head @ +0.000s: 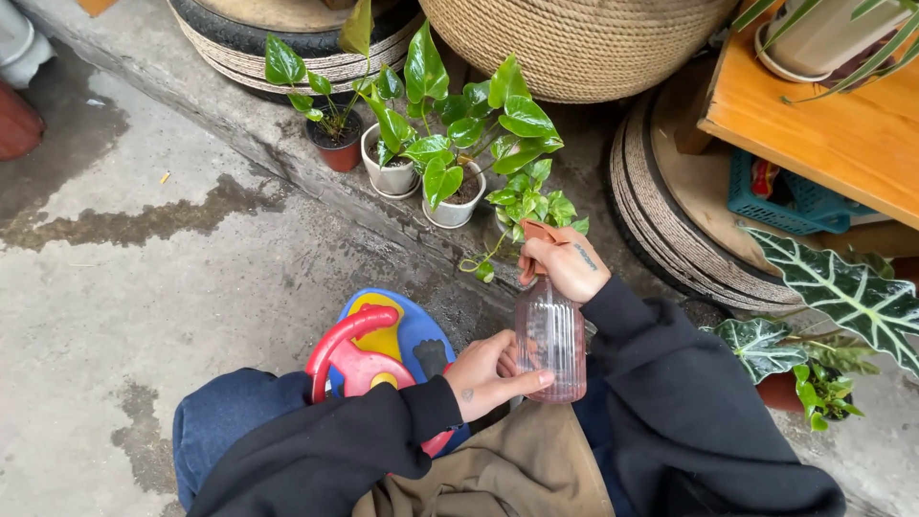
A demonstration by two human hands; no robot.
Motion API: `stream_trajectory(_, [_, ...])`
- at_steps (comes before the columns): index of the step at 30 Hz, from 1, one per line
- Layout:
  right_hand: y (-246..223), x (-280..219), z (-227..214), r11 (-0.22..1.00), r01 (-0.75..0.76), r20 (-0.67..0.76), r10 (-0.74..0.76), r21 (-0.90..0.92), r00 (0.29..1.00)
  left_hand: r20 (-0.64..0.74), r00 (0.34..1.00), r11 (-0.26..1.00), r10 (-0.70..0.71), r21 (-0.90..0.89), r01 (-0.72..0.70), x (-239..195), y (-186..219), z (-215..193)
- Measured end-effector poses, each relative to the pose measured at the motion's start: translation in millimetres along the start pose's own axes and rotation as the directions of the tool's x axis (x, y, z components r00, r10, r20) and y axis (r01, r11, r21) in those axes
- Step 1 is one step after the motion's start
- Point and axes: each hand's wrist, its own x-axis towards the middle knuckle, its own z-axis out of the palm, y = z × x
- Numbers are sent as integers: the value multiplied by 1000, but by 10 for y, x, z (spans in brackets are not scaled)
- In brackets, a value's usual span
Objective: Misting small potted plants using a hand-held spray bottle.
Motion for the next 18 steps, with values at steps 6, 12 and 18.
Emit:
stream_trajectory(6, [-163,-11,74,959,-133,-58,123,-248,991,18,995,993,99,-63,-98,7,-59,-58])
stream_trajectory(12, [-192,-48,132,975,-72,-60,61,-210,996,8,997,995,77,-67,-76,-40,14,-66])
stream_trajectory(18, [-339,-68,195,974,-142,-115,123,-177,986,-34,995,993,88,-77,-91,-39,81,-108])
